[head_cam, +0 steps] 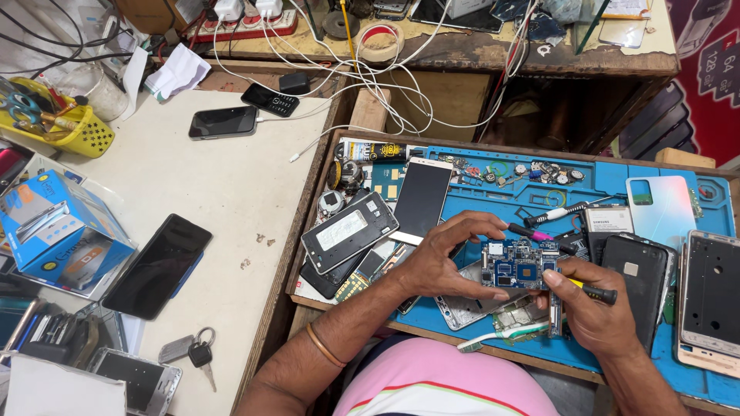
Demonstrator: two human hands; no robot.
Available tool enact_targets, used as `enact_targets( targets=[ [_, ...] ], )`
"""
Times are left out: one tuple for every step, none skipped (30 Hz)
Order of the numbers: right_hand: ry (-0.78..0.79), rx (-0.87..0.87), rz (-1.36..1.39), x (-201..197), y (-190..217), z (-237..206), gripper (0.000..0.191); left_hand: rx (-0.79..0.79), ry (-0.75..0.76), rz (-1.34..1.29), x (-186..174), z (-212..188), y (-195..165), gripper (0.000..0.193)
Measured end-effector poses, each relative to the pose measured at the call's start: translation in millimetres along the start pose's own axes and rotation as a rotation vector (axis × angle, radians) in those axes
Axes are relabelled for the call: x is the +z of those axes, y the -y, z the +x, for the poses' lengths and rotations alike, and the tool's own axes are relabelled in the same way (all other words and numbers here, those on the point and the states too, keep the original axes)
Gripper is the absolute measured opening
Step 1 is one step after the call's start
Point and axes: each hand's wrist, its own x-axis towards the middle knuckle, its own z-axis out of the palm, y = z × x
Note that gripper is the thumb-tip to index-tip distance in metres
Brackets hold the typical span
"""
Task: The person holds a disassembled phone motherboard on a blue repair mat and uses a yellow-handled screwdriver to work on its components, repositioning the board repeatedly. Nearby disassembled phone bodies, screens, and small parts lie on the cluttered workbench as the person continues prying and adjusting the board.
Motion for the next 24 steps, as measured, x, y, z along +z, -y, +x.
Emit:
enact_targets(
  targets=[
    [0.011,-0.009,-0.001,0.0,-0.2,0.0,0.021,-0.006,0.002,0.003,0.0,-0.1,-0.1,0.077],
    [0.008,-0.004,-0.001,-0.3,-0.1,-0.2,0.021,-0.003,-0.002,-0.008,0.0,-0.2,-0.3,0.077],
    [0.004,0.0,-0.001,-0.6,-0.2,-0.1,0.022,0.0,-0.006,-0.018,0.2,0.1,-0.2,0.077],
    [0.002,0.005,0.0,-1.0,-0.4,-0.3,0.022,0.002,-0.01,-0.029,0.5,0.0,-0.1,0.077],
    [-0.014,0.01,0.0,-1.2,-0.7,-0.2,0.022,0.007,-0.016,-0.024,0.8,0.3,0.1,0.078],
    [-0.03,0.017,-0.001,-1.3,-1.1,-0.1,0.023,0.01,-0.022,-0.019,1.3,0.4,0.3,0.079],
    [-0.046,0.022,-0.001,-1.4,-1.3,0.1,0.023,0.015,-0.028,-0.014,1.5,0.7,0.7,0.081],
    [-0.047,0.024,0.002,-1.5,-1.4,0.2,0.023,0.009,-0.043,-0.011,2.2,0.7,0.9,0.082],
    [-0.048,0.026,0.006,-1.5,-1.5,0.0,0.023,0.003,-0.058,-0.009,2.9,0.7,1.1,0.083],
    [-0.049,0.026,0.009,-1.4,-1.5,0.7,0.023,-0.001,-0.074,-0.005,3.0,0.9,1.6,0.084],
    [-0.049,0.031,0.013,-1.3,-1.4,1.1,0.023,-0.001,-0.078,0.005,3.3,1.0,1.9,0.083],
    [-0.05,0.035,0.016,-1.0,-1.3,0.9,0.023,-0.001,-0.083,0.015,3.4,1.0,2.4,0.083],
    [-0.051,0.04,0.02,-0.8,-1.2,1.0,0.022,-0.001,-0.087,0.026,3.3,1.2,2.9,0.082],
    [-0.058,0.044,0.014,-0.5,-1.1,0.7,0.022,-0.002,-0.092,0.027,3.7,1.1,3.2,0.082],
    [-0.065,0.048,0.008,-0.3,-1.0,0.8,0.022,-0.002,-0.096,0.029,3.7,1.1,3.9,0.082],
    [-0.071,0.053,0.001,0.0,-0.6,0.6,0.022,-0.003,-0.101,0.03,3.9,1.0,4.3,0.081],
    [-0.069,0.052,-0.002,0.2,-0.4,0.3,0.022,0.006,-0.101,0.027,4.0,0.9,4.9,0.081],
    [-0.066,0.05,-0.005,0.4,-0.1,0.5,0.022,0.015,-0.101,0.025,4.0,1.0,5.6,0.081],
    [-0.064,0.049,-0.008,0.6,0.2,0.4,0.023,0.024,-0.101,0.022,4.1,1.0,6.3,0.081],
    [-0.054,0.042,-0.005,0.9,0.5,0.4,0.022,0.03,-0.1,0.016,3.9,0.8,7.0,0.08],
    [-0.044,0.033,-0.002,1.1,0.9,0.5,0.022,0.036,-0.098,0.01,3.7,0.8,7.7,0.079],
    [-0.035,0.024,0.001,1.3,1.1,0.4,0.022,0.042,-0.097,0.004,3.6,0.6,8.3,0.079],
    [-0.028,0.015,0.004,1.7,1.2,0.8,0.022,0.039,-0.095,0.006,3.4,0.5,8.9,0.078],
    [-0.021,0.006,0.006,2.3,1.3,0.7,0.022,0.036,-0.092,0.008,3.4,0.4,9.1,0.078]
  ],
)
